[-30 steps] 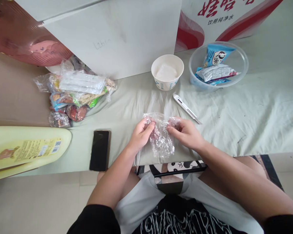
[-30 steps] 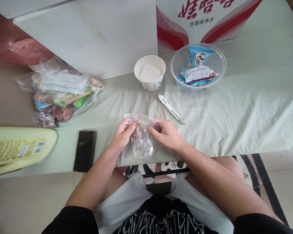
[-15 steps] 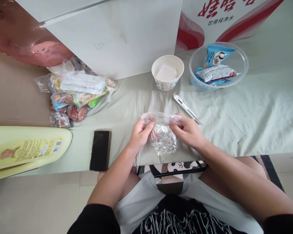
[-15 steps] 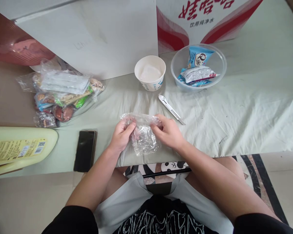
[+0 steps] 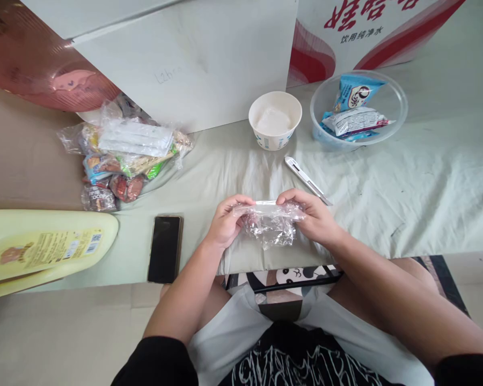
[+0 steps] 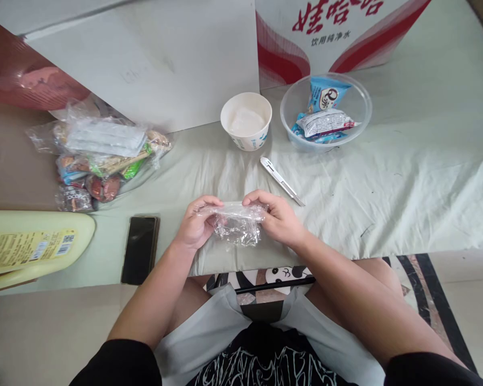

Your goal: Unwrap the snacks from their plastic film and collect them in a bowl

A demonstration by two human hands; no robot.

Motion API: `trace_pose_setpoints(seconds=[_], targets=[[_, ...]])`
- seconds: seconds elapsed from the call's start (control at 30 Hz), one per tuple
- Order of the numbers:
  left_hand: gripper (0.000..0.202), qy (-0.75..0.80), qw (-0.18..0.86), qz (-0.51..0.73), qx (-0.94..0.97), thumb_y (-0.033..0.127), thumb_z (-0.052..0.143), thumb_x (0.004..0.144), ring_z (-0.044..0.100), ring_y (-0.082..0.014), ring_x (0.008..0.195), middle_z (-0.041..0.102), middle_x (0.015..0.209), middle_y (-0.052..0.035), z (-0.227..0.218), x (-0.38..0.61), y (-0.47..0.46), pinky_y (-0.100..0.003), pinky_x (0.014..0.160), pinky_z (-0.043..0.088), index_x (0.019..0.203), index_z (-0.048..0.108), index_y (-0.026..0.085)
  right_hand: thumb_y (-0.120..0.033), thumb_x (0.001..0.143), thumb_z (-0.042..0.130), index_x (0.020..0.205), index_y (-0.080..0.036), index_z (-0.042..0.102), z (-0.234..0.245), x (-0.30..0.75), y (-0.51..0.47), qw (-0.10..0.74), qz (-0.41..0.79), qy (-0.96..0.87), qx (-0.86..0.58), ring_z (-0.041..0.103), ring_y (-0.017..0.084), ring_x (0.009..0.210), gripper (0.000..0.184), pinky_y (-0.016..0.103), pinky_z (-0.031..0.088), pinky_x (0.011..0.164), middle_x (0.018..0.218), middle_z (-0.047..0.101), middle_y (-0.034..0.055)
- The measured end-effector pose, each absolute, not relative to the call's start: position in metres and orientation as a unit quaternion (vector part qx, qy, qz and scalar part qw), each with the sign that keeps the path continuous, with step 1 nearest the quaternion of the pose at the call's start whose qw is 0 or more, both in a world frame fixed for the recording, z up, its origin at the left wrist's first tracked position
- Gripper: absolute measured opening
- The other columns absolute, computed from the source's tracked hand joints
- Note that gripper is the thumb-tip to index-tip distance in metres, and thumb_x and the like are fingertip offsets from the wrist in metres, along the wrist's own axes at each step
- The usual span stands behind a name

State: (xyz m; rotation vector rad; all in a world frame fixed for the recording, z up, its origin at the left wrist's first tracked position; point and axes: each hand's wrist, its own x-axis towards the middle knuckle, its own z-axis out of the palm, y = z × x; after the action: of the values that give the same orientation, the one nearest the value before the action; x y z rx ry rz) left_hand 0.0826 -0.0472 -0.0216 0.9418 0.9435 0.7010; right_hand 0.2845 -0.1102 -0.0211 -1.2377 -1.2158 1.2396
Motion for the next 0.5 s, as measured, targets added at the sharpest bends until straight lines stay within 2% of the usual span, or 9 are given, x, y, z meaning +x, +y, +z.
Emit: trace_pose_setpoints(seconds=[0.07,0.13,0.23,0.33,0.43,0.5], targets=[[0.026,0.421,0.739,0.327,0.412,0.043,0.077,0.069,0.059,-0.0135,0.052,0.064,0.06,0.0002,-0.02,0.0819,-0.0452,-0.027,0.052,0.049,0.072,0.068,0.019,-0.024,0.084,0.055,0.089,-0.021,0.066,-0.0218,0.2864,-0.1113,0.477,0.518,-0.495,-0.509,0.053,0.013,0.065,0.012,0.026,0.041,0.061,0.077,0.063,-0.0006],[0.035,0.416,0.746,0.331,0.402,0.054,0.068,0.073,0.059,-0.0152,0.053,0.064,0.059,-0.0017,-0.0188,0.0814,-0.0439,-0.029,0.053,0.05,0.069,0.069,0.019,-0.023,0.085,0.05,0.089,-0.022,0.068,-0.024,0.2887,-0.113,0.467,0.534,-0.493,-0.503,0.055,0.014,0.069,0.019,0.028,0.042,0.065,0.079,0.065,0.0003],[0.048,0.43,0.732,0.331,0.411,0.064,0.059,0.077,0.058,-0.0158,0.052,0.062,0.056,-0.0029,-0.0187,0.0815,-0.0437,-0.03,0.052,0.049,0.063,0.069,0.019,-0.033,0.093,0.042,0.088,-0.021,0.071,-0.0284,0.2911,-0.1146,0.464,0.546,-0.49,-0.497,0.055,0.015,0.068,0.032,0.03,0.041,0.065,0.078,0.066,0.0016],[0.035,0.442,0.703,0.337,0.443,0.052,0.071,0.072,0.056,-0.0135,0.053,0.064,0.059,-0.0026,-0.0209,0.0813,-0.0443,-0.027,0.05,0.043,0.06,0.071,0.019,-0.05,0.099,0.035,0.082,-0.02,0.072,-0.0285,0.2914,-0.1137,0.453,0.543,-0.493,-0.506,0.052,0.015,0.064,0.051,0.031,0.039,0.062,0.071,0.064,0.0026],[0.016,0.433,0.701,0.326,0.464,0.035,0.075,0.064,0.055,-0.0133,0.055,0.067,0.062,-0.0024,-0.0224,0.0794,-0.0437,-0.026,0.052,0.04,0.063,0.075,0.019,-0.049,0.094,0.047,0.075,-0.019,0.069,-0.0233,0.2902,-0.1112,0.415,0.532,-0.518,-0.525,0.05,0.014,0.062,0.041,0.03,0.037,0.06,0.067,0.062,0.0016],[0.023,0.413,0.716,0.324,0.46,0.041,0.07,0.067,0.056,-0.0159,0.058,0.069,0.065,-0.0047,-0.0216,0.077,-0.0424,-0.029,0.054,0.042,0.065,0.076,0.019,-0.044,0.088,0.056,0.075,-0.019,0.064,-0.0203,0.2891,-0.11,0.396,0.526,-0.528,-0.537,0.049,0.013,0.061,0.029,0.029,0.037,0.059,0.067,0.06,0.0002]])
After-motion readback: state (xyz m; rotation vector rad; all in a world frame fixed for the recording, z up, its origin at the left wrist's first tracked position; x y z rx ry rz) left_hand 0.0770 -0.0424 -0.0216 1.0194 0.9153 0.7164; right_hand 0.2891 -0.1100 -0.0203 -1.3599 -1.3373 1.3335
